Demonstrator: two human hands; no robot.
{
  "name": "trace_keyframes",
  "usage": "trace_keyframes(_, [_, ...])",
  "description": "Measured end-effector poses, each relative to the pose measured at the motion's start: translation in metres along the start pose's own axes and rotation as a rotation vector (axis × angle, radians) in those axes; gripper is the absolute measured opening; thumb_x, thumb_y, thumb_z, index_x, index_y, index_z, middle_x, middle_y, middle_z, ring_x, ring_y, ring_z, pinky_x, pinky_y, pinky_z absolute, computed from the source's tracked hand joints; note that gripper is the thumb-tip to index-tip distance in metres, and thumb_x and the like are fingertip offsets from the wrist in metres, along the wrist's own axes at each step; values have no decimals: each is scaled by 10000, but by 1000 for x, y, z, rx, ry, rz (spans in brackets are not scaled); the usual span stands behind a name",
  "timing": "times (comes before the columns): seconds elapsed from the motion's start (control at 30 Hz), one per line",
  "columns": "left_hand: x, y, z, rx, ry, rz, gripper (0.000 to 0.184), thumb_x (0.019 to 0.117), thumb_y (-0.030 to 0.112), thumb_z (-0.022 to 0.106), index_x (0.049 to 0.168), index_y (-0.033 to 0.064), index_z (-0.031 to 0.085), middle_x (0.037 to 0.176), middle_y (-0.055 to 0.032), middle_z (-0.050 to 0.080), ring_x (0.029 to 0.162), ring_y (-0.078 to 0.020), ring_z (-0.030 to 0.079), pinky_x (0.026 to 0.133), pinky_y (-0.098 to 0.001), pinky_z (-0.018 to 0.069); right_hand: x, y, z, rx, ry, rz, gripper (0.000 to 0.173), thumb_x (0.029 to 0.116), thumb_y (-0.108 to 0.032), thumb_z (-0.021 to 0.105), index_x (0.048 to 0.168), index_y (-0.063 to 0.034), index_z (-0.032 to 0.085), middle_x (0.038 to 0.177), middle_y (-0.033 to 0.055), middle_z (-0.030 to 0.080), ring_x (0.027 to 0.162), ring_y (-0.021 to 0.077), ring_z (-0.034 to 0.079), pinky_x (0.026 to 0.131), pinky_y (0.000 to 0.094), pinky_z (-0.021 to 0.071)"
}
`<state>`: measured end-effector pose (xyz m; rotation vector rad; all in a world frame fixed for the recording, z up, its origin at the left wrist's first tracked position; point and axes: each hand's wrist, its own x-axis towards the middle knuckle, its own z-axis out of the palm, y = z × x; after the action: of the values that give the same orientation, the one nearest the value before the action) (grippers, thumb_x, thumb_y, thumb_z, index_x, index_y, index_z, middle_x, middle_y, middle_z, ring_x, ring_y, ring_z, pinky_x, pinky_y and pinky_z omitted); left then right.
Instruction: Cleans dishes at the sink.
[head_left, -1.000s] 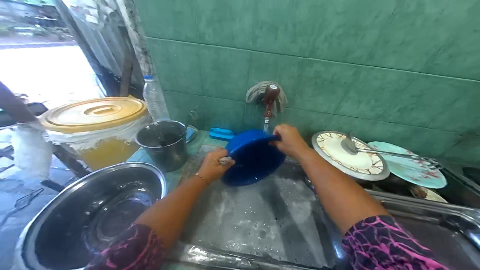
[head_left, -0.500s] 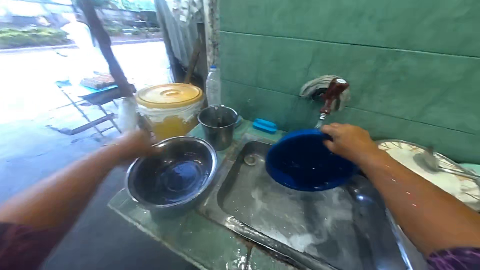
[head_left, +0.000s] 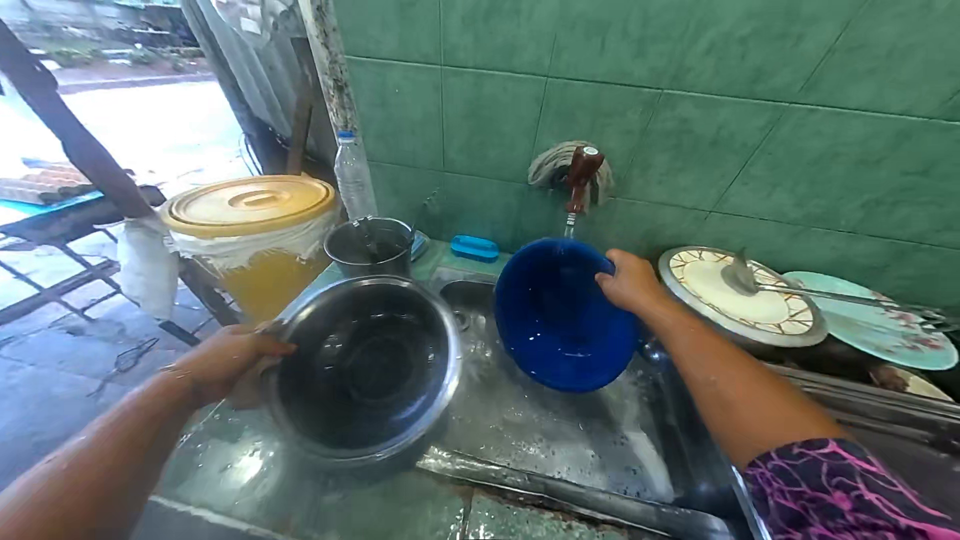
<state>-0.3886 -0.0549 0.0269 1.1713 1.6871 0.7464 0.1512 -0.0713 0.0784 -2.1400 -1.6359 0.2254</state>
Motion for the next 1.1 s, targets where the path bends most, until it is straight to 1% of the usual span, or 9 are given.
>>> trace_keyframes(0.1, [7, 29, 66, -84, -73, 68, 266, 979, 44, 608, 1244, 33, 612, 948, -132, 667, 734, -189, 638, 644, -364, 549, -5, 9, 10, 245, 2, 202, 348, 1026, -262, 647, 1171, 54, 630, 1098, 300, 657, 1064, 451, 640, 924, 654, 485])
trace_keyframes(0.17, [14, 42, 113, -200, -132, 88, 329, 989, 62, 607, 1317, 50, 597, 1012, -145, 681, 795, -212, 657, 702, -399, 565, -10, 16, 18, 404, 32, 278, 401, 1032, -334, 631, 1158, 47, 625, 1087, 285, 650, 1032, 428, 638, 899, 638, 493])
trace_keyframes(0.23, [18, 49, 160, -333, -172, 99, 336, 1004, 92, 612, 1335, 60, 573, 961, -128, 668, 730, -195, 640, 650, -378, 559, -18, 23, 26, 464, 55, 280, 416, 1029, -374, 623, 1154, 23, 630, 1064, 268, 658, 984, 420, 650, 836, 634, 512])
trace_keyframes(0.3, [19, 57, 203, -393, -177, 128, 265, 1015, 104, 612, 1268, 41, 564, 871, -99, 625, 639, -161, 597, 576, -334, 538, -23, 26, 26, 447, 56, 260, 389, 1032, -362, 625, 1155, 7, 638, 1051, 245, 667, 971, 394, 658, 841, 612, 521])
trace_keyframes(0.53, [44, 65, 291, -251, -347, 170, 212, 994, 71, 645, 1186, 1, 592, 925, -96, 603, 708, -150, 576, 646, -312, 523, -42, 72, 17, 537, 120, 378, 278, 1059, -281, 582, 1090, -13, 652, 1023, 192, 669, 973, 304, 654, 869, 522, 521])
trace_keyframes(0.8, [48, 4, 337, -563, -307, -12, 452, 1049, 135, 582, 1462, 43, 423, 1076, -164, 603, 794, -206, 598, 676, -378, 529, -27, 36, 17, 525, -10, 229, 249, 1065, -254, 569, 990, -28, 639, 900, 140, 641, 865, 248, 633, 813, 469, 518])
trace_keyframes(0.9, [47, -8, 330, -581, -268, -52, 433, 1062, 189, 570, 1459, 63, 452, 1072, -176, 618, 822, -240, 618, 713, -429, 545, -6, 16, 22, 473, -69, 223, 294, 1074, -296, 555, 979, -24, 612, 900, 168, 608, 851, 291, 599, 782, 504, 495])
trace_keyframes(1.07, [40, -7, 315, -590, -261, -109, 375, 1065, 207, 570, 1399, 57, 490, 968, -156, 606, 745, -234, 610, 658, -417, 545, 15, 1, 22, 554, -187, 186, 511, 1101, -477, 391, 1233, -19, 575, 1137, 231, 624, 1032, 341, 620, 879, 551, 500])
trace_keyframes(1.1, [39, -9, 314, -608, -256, -119, 342, 1061, 198, 574, 1365, 59, 499, 925, -135, 589, 704, -216, 591, 625, -395, 534, 14, -4, 20, 517, -211, 154, 562, 1074, -533, 426, 1261, -19, 554, 1151, 234, 628, 1046, 345, 626, 888, 555, 508])
